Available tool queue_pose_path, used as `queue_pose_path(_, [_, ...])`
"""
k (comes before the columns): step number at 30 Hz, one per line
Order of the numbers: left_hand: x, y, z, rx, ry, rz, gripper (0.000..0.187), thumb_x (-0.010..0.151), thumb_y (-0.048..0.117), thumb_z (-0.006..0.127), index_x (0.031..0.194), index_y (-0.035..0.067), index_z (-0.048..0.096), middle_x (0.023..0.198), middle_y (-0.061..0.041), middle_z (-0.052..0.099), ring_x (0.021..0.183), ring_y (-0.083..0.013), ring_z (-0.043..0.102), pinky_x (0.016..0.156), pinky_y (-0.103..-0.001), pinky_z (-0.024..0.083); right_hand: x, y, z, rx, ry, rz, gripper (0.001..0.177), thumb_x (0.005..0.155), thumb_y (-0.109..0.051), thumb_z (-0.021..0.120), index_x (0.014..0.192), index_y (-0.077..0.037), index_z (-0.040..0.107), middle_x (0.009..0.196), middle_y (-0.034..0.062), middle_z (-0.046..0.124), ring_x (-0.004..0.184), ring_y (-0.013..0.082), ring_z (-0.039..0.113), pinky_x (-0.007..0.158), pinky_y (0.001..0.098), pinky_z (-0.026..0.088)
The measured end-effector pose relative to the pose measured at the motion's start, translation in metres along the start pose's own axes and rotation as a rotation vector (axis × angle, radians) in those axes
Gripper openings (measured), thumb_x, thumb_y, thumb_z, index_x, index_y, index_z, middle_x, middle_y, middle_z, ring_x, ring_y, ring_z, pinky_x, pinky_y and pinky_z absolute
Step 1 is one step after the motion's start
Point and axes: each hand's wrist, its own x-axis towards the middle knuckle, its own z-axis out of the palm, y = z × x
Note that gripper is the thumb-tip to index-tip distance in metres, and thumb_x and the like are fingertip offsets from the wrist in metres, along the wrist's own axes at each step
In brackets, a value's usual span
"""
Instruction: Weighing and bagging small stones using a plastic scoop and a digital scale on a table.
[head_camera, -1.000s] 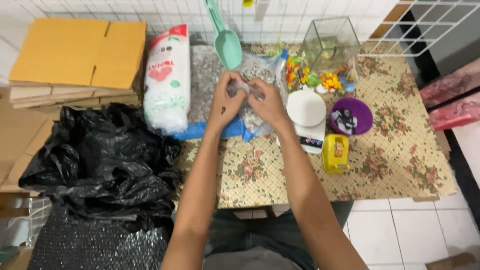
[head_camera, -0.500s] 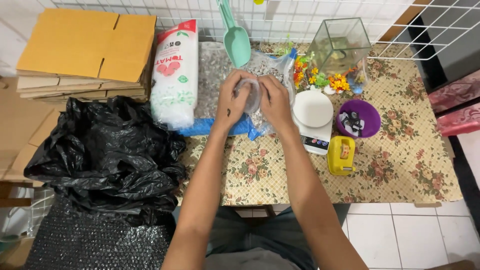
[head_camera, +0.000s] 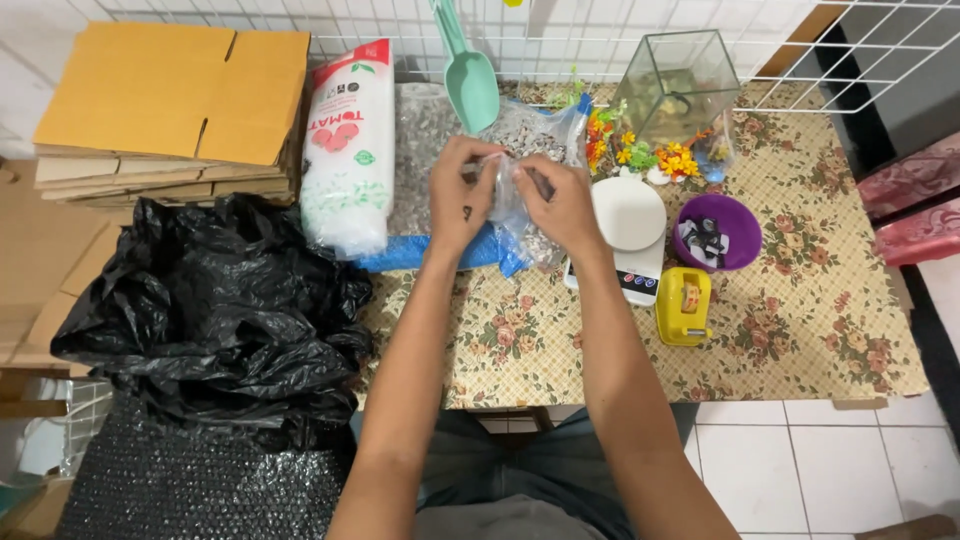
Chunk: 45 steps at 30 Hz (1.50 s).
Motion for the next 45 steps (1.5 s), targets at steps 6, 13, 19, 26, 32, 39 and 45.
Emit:
queue_pose_path(6, [0.003,-0.017,-0.001,-0.133,0.150,-0.214,0.013,0.082,0.008,0.080,0.086,0.012,0.068,0.073,0.007,0.043,0.071,-0.0069,0.050,0.069,-0.025,0.050,-0.006,0.030,0.017,0.009,0.056,0.078,0.011,0.099,-0.013,0.069,0.094,-0.017,0.077,0.056,0.0072,0.060,0.053,0.0191,0.060,0.053,0.0318,0.046])
queue_pose_path(13, [-0.002,0.001,0.005,-0.054,0.109,0.140,0.017,0.095,0.021,0.072,0.097,0.016,0.056,0.081,0.003,0.050,0.075,-0.0117,0.058,0.065,-0.027,0.050,-0.008,0.049,0.024,-0.048,0.363,0.202,0.018,0.105,-0.024,0.061,0.093,-0.017,0.072,0.062,0.0068,0.063,0.059,0.0162,0.058,0.055,0.0325,0.046])
queue_pose_path(19, [-0.014,0.010,0.009,0.235,-0.124,0.168,0.052,0.090,0.044,0.078,0.121,0.009,0.056,0.112,-0.013,0.061,0.101,-0.0411,0.068,0.079,-0.051,0.060,-0.005,0.043,0.034,-0.028,0.339,0.080,0.019,0.109,-0.024,0.058,0.095,-0.014,0.068,0.064,0.0088,0.061,0.059,0.0247,0.060,0.055,0.0346,0.046])
queue_pose_path(26, [-0.004,0.009,-0.001,0.023,0.079,0.170,0.029,0.109,0.027,0.049,0.091,0.014,0.067,0.082,-0.006,0.065,0.085,-0.0279,0.069,0.080,-0.037,0.054,-0.003,0.018,0.024,0.101,0.248,0.008,0.012,0.104,-0.014,0.063,0.112,-0.011,0.072,0.076,0.0109,0.071,0.071,0.0228,0.069,0.068,0.0360,0.056])
queue_pose_path(32, [-0.001,0.001,-0.004,-0.032,0.108,0.091,0.036,0.111,0.032,0.039,0.096,0.012,0.064,0.095,-0.011,0.068,0.094,-0.0306,0.068,0.084,-0.041,0.054,-0.005,0.039,0.024,0.053,0.273,0.023,0.017,0.107,-0.017,0.059,0.101,-0.013,0.075,0.061,0.0079,0.065,0.062,0.0230,0.067,0.064,0.0344,0.055])
queue_pose_path(39, [0.003,0.025,-0.013,-0.232,-0.153,0.057,0.035,0.114,0.018,0.038,0.141,0.006,0.056,0.130,-0.025,0.063,0.129,-0.0415,0.055,0.109,-0.058,0.043,-0.007,0.038,0.028,0.095,0.064,-0.026,0.022,0.111,-0.020,0.053,0.101,-0.009,0.068,0.076,0.0132,0.068,0.072,0.0329,0.068,0.071,0.0432,0.054])
queue_pose_path(45, [-0.001,-0.002,-0.018,-0.132,-0.281,0.022,0.032,0.100,0.011,0.067,0.130,0.019,0.069,0.105,-0.006,0.060,0.103,-0.0182,0.057,0.093,-0.037,0.054,-0.005,0.024,0.020,0.102,0.023,-0.070,0.021,0.111,-0.019,0.053,0.101,-0.009,0.069,0.077,0.0139,0.067,0.073,0.0305,0.067,0.072,0.0409,0.053])
